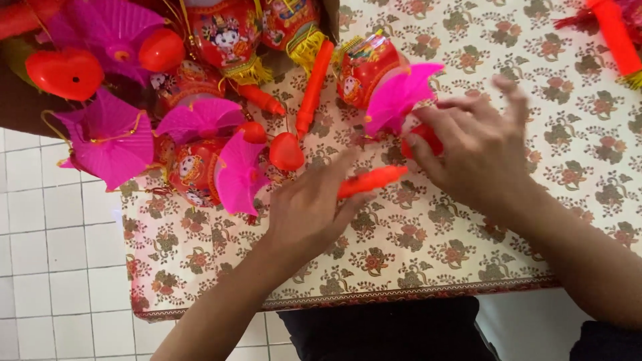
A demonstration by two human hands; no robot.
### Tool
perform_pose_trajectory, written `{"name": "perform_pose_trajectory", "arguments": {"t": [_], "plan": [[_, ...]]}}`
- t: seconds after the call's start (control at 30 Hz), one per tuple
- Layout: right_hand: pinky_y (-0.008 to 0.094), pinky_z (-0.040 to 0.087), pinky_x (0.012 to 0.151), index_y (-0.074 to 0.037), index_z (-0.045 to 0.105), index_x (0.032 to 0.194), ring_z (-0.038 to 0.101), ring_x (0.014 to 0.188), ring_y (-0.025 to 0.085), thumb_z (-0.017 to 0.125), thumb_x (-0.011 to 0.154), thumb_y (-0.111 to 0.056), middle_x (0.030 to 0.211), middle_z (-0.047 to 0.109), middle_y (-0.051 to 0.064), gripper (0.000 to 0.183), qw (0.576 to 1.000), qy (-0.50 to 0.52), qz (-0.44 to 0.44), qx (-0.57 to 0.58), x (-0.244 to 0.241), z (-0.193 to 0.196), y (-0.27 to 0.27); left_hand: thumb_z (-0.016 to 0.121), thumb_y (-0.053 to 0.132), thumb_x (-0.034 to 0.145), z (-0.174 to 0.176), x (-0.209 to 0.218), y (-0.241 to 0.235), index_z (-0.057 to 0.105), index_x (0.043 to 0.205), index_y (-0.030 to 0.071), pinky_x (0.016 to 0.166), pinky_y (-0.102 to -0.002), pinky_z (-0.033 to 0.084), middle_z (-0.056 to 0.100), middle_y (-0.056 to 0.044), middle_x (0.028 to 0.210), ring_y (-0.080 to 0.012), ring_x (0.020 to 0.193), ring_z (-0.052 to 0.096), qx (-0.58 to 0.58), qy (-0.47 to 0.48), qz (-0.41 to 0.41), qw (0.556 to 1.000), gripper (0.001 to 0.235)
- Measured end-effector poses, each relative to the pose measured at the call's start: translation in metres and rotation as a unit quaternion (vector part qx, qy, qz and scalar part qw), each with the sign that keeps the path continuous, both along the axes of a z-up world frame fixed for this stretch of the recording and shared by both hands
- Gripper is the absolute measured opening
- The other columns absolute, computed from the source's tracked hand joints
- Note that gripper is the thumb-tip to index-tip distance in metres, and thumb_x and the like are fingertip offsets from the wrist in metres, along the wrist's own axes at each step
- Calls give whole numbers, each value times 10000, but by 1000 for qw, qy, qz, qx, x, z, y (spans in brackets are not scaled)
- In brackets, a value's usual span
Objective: Assembling small plastic lanterns by inserting batteries and attaching plastic handles.
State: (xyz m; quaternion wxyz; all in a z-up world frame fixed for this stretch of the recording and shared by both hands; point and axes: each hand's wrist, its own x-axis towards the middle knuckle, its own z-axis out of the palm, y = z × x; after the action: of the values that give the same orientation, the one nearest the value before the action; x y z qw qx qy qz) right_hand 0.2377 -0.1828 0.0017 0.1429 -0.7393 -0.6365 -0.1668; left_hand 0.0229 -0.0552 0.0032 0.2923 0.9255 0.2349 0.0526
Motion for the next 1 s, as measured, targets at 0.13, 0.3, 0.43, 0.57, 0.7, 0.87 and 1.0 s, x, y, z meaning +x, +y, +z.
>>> {"name": "perform_pose_trajectory", "arguments": {"t": [0.13,0.3,0.43,0.57,0.7,0.87,1.0], "plan": [[483,314,1191,-117,820,1124,776,932,212,698,1101,-287,948,822,32,211,999,-29,-16,41,8,-4,-7,161,732,909,-6,-2,1,556,1389,192,670,-481,573,748,-50,1204,-254,990,733,-24,11,42,999,824],[449,195,1196,-113,784,995,706,992,267,687,968,-239,950,812,72,161,975,-10,153,164,-4,2,-2,658,411,1015,-11,-4,1,664,1074,160,420,-258,427,646,9,833,-111,638,567,202,-187,-37,961,258],[475,199,1160,-184,778,1035,692,1046,260,679,1001,-438,977,811,10,275,978,-8,167,126,-29,-7,-3,596,272,1056,-9,-4,2,633,1141,56,387,-338,528,681,-116,817,-204,592,611,116,-169,-88,975,235],[447,241,1077,-142,767,1040,686,979,218,775,989,-341,921,796,21,206,978,6,176,111,-31,-11,-1,771,138,995,-9,-6,6,700,1137,97,542,-322,442,677,-54,872,-203,709,620,278,-260,-93,920,164],[415,223,1063,-136,753,1033,681,949,214,741,999,-320,905,789,26,188,973,27,197,118,-28,-18,-1,729,120,1000,-9,-4,5,709,1121,122,697,-354,408,757,-33,936,-216,795,649,309,-269,-77,909,122],[388,225,1041,-143,758,994,676,891,204,659,1035,-338,824,779,23,222,967,9,196,160,-27,-17,3,732,191,1011,-2,-1,3,722,1059,87,721,-332,372,751,-47,982,-187,788,677,301,-309,-57,900,115],[380,218,1029,-153,751,957,692,884,194,791,993,-358,754,769,22,212,963,-3,208,169,-26,-15,2,731,227,1007,-6,-4,-3,732,1111,54,739,-363,421,746,-47,1002,-205,854,699,245,-310,-50,917,202]]}}
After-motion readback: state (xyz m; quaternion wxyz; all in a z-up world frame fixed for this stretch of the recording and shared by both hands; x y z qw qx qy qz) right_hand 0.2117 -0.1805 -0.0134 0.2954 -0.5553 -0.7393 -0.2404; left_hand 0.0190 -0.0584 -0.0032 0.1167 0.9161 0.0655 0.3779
